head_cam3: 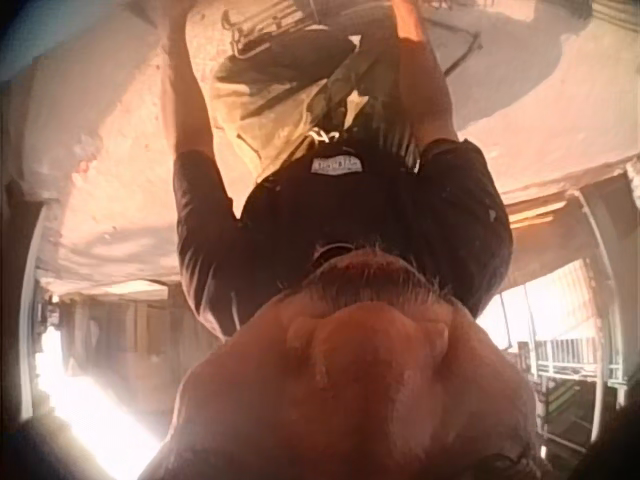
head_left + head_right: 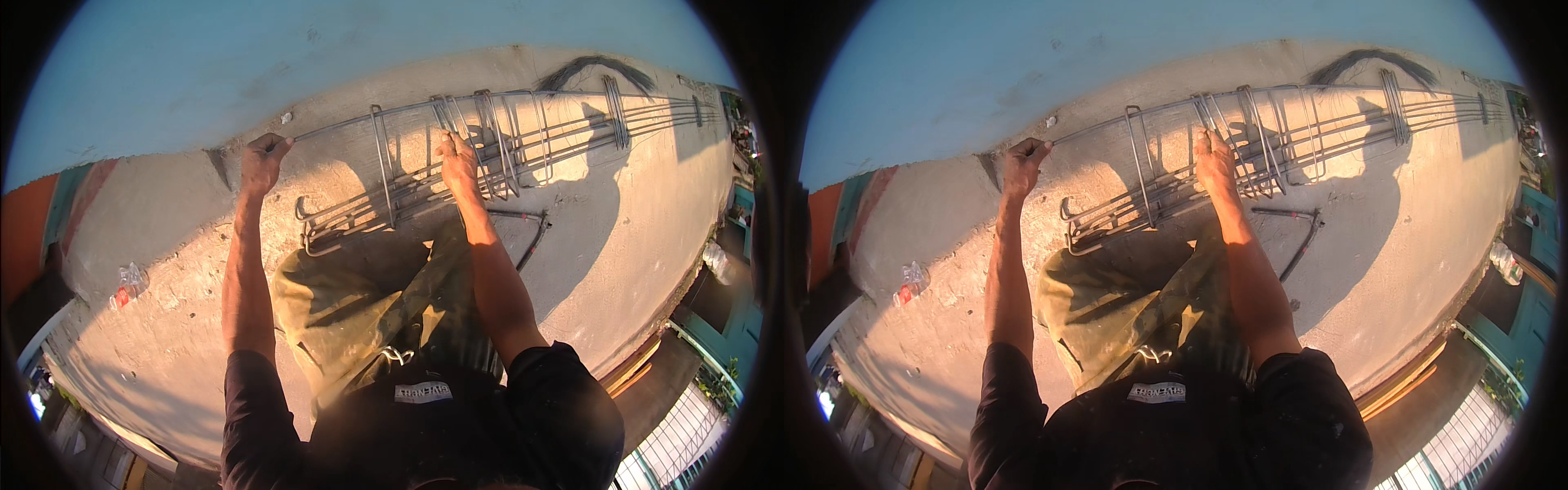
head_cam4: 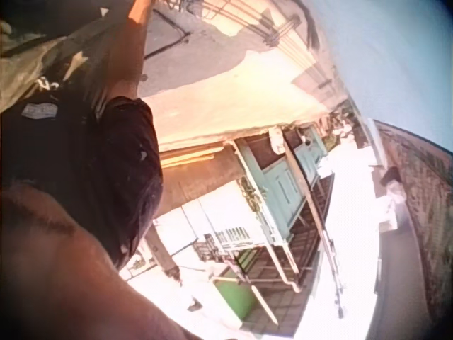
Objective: The person assembles a metal frame structure on a concrete floor. They arrange metal rods and wire loops, then use pliers to twist wire ties around the intersections to secure the components together.
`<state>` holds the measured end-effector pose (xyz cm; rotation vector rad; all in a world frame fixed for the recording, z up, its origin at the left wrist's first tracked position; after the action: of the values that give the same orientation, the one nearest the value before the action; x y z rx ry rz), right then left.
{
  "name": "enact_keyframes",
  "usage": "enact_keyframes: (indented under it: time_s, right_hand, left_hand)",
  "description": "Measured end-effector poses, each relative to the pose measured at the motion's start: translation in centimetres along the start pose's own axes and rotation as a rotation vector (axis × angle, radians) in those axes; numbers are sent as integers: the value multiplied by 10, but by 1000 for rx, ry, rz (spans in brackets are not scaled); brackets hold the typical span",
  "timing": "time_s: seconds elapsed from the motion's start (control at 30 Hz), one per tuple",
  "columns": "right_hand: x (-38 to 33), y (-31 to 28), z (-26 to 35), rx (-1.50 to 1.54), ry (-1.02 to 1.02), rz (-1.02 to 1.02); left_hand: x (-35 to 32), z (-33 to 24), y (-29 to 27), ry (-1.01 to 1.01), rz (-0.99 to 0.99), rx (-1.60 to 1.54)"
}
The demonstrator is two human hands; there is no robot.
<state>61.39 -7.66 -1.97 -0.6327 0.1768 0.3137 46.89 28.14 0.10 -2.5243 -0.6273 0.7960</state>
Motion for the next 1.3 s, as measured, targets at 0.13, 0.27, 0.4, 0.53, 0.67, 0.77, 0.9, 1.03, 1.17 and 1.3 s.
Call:
enact_keyframes:
  time_s: [0.13, 0.27, 0.4, 0.53, 0.67, 0.77, 0.9, 1.03, 1.17, 1.3]
  right_hand:
    - [17, -12, -5, -128, -25, 45]
    - [-19, 65, 36, 300, -171, 180]
    - [2, 103, 47, 80, -225, 259]
    - [-13, 118, 68, 67, -263, 291]
    - [-23, 120, 73, 93, -386, 242]
    - [-22, 119, 72, 281, -290, 371]
    - [-15, 128, 56, 470, -318, 403]
    - [-25, 123, 44, 766, -161, 491]
    - [-25, 116, 53, 366, -195, 364]
    - [-69, 85, 32, 25, -261, 231]
  left_hand:
    - [22, 14, 11, 102, -45, -14]
    - [21, 21, 16, -18, 67, 148]
    - [10, -12, 18, -21, 101, 510]
    - [23, -22, 27, 49, 164, 587]
    - [24, -44, 58, 36, 223, 617]
    - [23, -64, 87, 90, 188, 538]
    - [42, -55, 106, 324, 182, 411]
    - [50, -86, 99, 331, 348, 316]
    - [62, -66, 105, 192, 293, 340]
    - [66, -71, 110, 152, 367, 378]
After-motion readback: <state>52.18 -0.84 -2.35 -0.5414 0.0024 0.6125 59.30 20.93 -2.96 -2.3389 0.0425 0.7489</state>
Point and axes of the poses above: each hand's wrist, its own x-axis towards the middle knuckle, its own y-axis out of the palm, z = x × y, the point moved 6 cm from there along x, towards the middle knuckle, and after that the axes turned 8 degrees about -y, right-handed, at the moved point
